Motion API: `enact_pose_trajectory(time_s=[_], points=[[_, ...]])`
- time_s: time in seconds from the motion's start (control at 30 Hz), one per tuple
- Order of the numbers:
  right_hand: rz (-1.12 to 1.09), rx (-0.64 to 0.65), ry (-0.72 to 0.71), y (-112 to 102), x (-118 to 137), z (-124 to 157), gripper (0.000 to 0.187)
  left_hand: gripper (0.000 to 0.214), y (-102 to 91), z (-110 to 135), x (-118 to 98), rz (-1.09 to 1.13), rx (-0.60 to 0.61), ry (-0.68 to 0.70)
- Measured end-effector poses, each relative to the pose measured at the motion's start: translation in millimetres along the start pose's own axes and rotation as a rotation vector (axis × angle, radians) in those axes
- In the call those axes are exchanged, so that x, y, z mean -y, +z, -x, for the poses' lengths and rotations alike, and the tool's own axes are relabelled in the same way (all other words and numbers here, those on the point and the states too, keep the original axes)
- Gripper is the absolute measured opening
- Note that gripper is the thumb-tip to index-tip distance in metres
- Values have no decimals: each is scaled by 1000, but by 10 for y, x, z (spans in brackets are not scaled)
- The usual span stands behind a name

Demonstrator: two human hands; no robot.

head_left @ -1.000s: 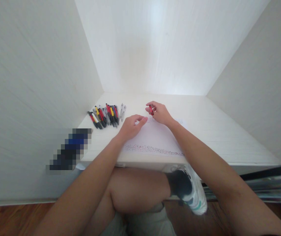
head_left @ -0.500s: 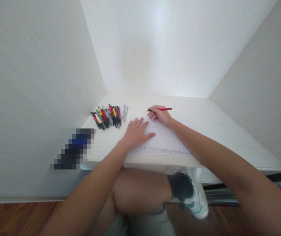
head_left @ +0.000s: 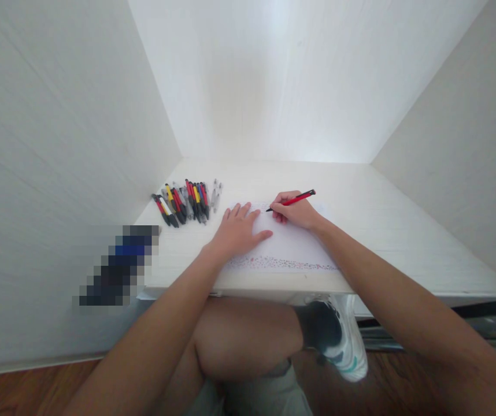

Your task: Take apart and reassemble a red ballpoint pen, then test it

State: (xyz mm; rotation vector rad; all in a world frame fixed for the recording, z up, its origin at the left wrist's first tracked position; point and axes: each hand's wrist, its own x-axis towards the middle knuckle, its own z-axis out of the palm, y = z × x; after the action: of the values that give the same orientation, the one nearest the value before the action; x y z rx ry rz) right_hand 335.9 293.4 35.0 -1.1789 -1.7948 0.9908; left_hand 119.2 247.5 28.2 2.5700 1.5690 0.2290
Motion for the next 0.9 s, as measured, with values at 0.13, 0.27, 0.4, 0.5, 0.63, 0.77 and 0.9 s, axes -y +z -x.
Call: enact_pose_trajectory(time_s=[0.13, 0.27, 0.4, 0.5, 0.63, 0.77, 0.9], points=[[67, -37, 13, 19, -9, -5, 19, 83, -20, 14, -19, -3, 9, 2], [111, -35, 6, 10, -15, 9, 20, 82, -19, 15, -16, -6, -6, 9], [126, -36, 5, 6, -5, 12, 20, 83, -17, 15, -11, -4, -2, 6], [143, -38, -5, 6, 1, 9, 20, 83, -10, 13, -8, -1, 3, 8], [160, -31, -28, 3, -14, -1, 20, 84, 11, 0, 1, 4, -2, 10], [145, -27, -25, 1, -36, -4, 20, 84, 16, -13, 7, 5, 3, 3], [119, -24, -19, 7, -25, 9, 20, 83, 3, -12, 4, 8, 16, -3]])
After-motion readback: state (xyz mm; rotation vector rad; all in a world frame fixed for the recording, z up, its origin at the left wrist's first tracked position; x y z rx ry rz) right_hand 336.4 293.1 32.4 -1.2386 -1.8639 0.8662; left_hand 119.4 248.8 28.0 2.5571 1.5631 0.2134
